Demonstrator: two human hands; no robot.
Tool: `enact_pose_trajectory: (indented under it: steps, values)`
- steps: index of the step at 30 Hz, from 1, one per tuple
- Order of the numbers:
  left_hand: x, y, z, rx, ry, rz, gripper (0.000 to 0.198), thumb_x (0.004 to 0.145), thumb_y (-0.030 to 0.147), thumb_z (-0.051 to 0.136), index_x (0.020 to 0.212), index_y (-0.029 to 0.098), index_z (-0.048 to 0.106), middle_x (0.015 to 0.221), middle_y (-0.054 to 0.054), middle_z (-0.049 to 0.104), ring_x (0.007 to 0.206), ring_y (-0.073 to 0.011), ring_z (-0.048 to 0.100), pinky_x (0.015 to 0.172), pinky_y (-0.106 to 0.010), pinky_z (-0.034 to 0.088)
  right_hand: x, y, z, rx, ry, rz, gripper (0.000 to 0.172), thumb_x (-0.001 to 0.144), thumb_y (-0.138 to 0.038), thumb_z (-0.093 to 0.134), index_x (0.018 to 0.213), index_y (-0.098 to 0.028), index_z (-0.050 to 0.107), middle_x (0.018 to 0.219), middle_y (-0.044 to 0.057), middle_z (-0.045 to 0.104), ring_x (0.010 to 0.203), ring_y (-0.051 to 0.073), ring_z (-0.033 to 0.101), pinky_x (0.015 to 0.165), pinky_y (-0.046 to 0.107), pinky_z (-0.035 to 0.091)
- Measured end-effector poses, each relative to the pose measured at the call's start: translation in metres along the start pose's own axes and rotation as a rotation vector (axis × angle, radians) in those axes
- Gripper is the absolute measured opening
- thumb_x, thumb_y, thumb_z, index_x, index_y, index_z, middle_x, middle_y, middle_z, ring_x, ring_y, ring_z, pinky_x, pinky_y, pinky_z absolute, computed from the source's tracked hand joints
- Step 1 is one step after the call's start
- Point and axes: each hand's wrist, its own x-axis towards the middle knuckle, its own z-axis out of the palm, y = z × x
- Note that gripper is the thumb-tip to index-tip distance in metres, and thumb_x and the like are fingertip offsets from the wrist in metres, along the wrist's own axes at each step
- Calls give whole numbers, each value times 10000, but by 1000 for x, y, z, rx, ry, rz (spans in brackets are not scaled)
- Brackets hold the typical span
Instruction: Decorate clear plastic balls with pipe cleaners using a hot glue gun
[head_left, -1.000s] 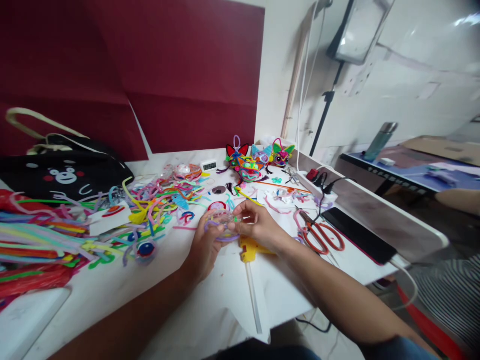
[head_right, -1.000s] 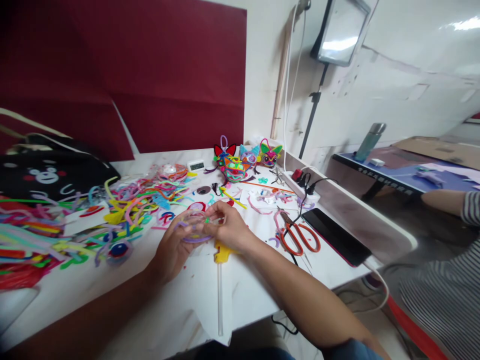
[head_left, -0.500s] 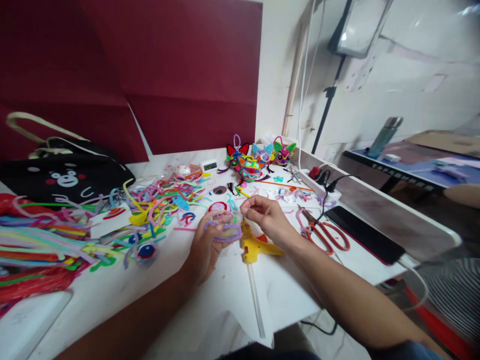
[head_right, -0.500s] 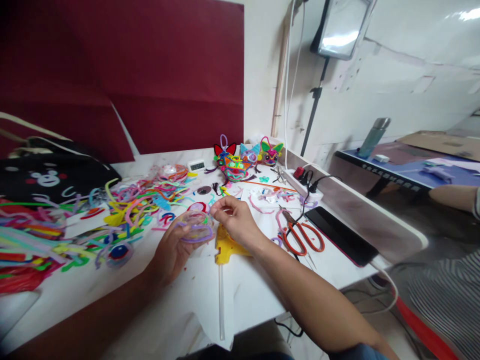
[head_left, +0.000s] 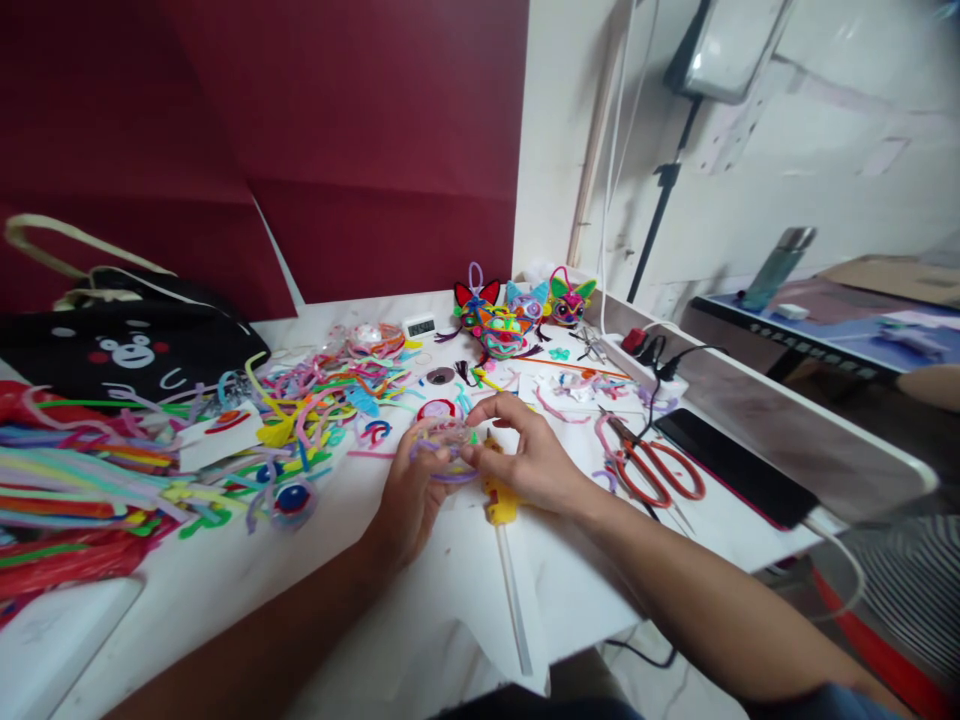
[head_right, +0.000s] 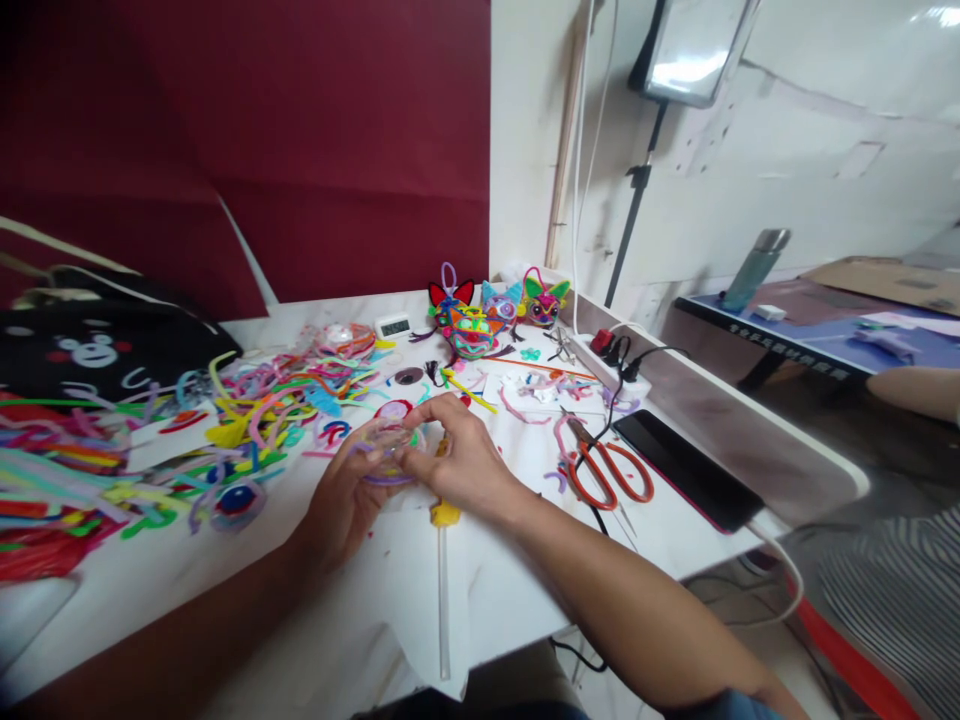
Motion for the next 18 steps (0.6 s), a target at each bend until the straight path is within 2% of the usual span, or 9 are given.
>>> enact_pose_trajectory:
  steps: [6, 13, 18]
  values:
    - [-2, -1, -1, 15, 8, 4, 514, 660, 206, 765, 1120, 222, 538, 950, -32, 704, 840, -216, 675, 705, -341, 556, -2, -2, 2, -26, -20, -16, 217, 754, -244, 691, 957, -213, 621, 992, 23, 631, 977, 196, 588, 902, 344, 430]
    - [-4, -1, 0, 21, -4, 1, 481, 695, 198, 752, 1133, 231, 555, 1000, -33, 702, 897, -241, 683, 764, -372, 553, -1, -2, 4, 38, -23, 28, 170, 762, -278, 702, 903, -223, 624, 990, 15, 638, 985, 199, 594, 905, 349, 422]
    - [-4, -1, 0, 34, -1, -5, 509, 673, 208, 765, 1129, 228, 541, 1005, -39, 696, 945, -270, 686, 785, -407, 564, -1, -3, 6, 131, -9, 149, 235, 717, -330, 736, 889, -223, 618, 971, 17, 621, 964, 211, 581, 877, 376, 430]
